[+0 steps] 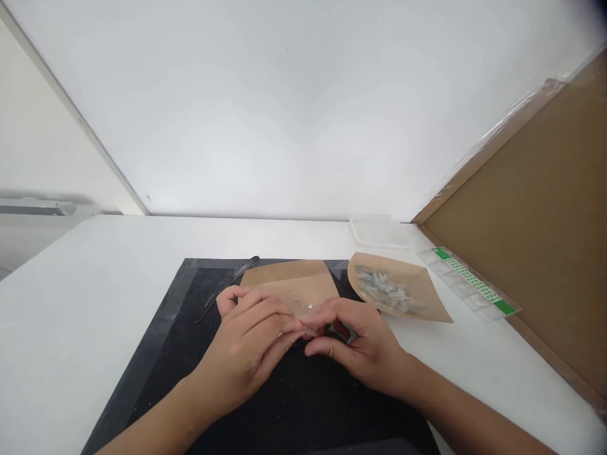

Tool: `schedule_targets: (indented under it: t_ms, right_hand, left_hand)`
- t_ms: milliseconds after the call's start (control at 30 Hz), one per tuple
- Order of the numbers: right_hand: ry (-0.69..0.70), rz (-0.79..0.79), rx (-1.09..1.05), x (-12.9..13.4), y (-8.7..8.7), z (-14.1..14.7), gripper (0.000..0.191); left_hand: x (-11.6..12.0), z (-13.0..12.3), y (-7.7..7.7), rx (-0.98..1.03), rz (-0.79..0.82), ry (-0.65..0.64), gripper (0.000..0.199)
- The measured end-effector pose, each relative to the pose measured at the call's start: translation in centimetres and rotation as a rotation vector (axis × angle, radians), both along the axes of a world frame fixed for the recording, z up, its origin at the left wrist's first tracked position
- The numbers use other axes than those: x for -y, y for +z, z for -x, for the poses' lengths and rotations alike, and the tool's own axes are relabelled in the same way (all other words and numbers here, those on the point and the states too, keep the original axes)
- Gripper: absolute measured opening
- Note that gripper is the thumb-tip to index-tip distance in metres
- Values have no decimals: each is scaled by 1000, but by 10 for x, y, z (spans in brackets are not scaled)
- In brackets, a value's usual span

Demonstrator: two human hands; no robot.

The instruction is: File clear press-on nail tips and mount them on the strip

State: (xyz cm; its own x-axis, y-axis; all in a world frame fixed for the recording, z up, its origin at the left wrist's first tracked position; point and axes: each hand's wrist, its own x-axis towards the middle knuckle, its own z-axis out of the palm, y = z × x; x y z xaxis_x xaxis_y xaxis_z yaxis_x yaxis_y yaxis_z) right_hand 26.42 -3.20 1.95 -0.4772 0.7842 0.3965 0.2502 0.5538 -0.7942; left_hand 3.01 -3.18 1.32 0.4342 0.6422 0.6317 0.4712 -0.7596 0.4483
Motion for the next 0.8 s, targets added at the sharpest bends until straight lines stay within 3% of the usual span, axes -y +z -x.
schedule_targets:
  t_ms: [100,267,433,500,567,800]
  right_hand:
    - [-39,-139,60,-1,-4,0,9]
    - [-95,-266,186,-4,-9,0,16]
    - [-136,-307,166,-7,-9,-3,14]
    - [-168,-328,163,-7,-9,-4,13]
    - [-197,-337,172,-7,-9,-5,12]
    - [-288,-311,210,-9,-9,-8,9]
  left_hand:
    - [-1,0,0,-27,-21,13,13]
    - [-4,3,4,-75,-87,61,10]
    - [-18,22,3,-179,-168,333,13]
    - [-28,35,-1,-277,-104,517,20]
    - [-37,48,-6,-483,73,680,29]
    - [-49,65,-22,-679,294,759,36]
